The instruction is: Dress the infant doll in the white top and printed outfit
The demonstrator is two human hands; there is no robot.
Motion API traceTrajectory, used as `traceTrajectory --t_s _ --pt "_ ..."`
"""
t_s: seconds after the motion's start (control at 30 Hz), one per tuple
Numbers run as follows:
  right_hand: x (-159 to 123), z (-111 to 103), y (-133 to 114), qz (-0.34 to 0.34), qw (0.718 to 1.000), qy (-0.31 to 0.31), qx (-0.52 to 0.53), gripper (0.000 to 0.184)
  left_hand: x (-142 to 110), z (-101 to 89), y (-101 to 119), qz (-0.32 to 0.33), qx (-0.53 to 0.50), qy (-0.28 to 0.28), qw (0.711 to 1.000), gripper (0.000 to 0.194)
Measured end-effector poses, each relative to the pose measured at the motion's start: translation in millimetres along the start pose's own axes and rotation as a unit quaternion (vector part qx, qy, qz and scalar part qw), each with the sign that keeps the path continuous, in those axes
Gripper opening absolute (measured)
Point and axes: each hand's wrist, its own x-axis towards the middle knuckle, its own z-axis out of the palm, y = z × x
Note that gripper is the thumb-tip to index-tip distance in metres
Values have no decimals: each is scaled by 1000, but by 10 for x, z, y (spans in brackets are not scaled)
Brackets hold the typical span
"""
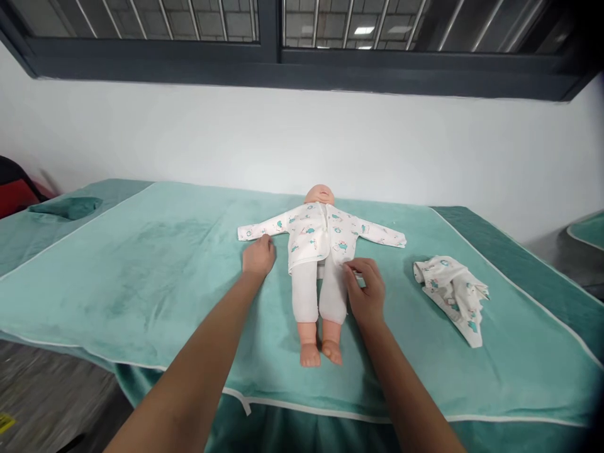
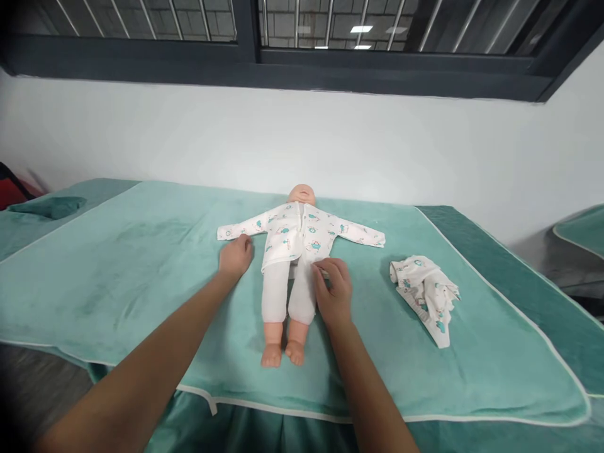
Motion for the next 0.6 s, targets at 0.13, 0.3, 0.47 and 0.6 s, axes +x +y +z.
traceTrajectory --t_s 0.13,0.3,0.47,0.6 --pt "-156 -126 105 202 976 71 -48 24 14 3 -3 -9 5 -1 1000 28" --pt "-239 -191 68 251 945 -61 -199 49 24 32 -16 -16 0 5 1000 27" --pt "-26 -101 -45 304 900 -126 -286 49 32 29 -19 -24 -4 6 1000 26" --pt "24 -101 -31 320 891 -142 -289 40 47 29 -24 -29 -6 4 1000 26"
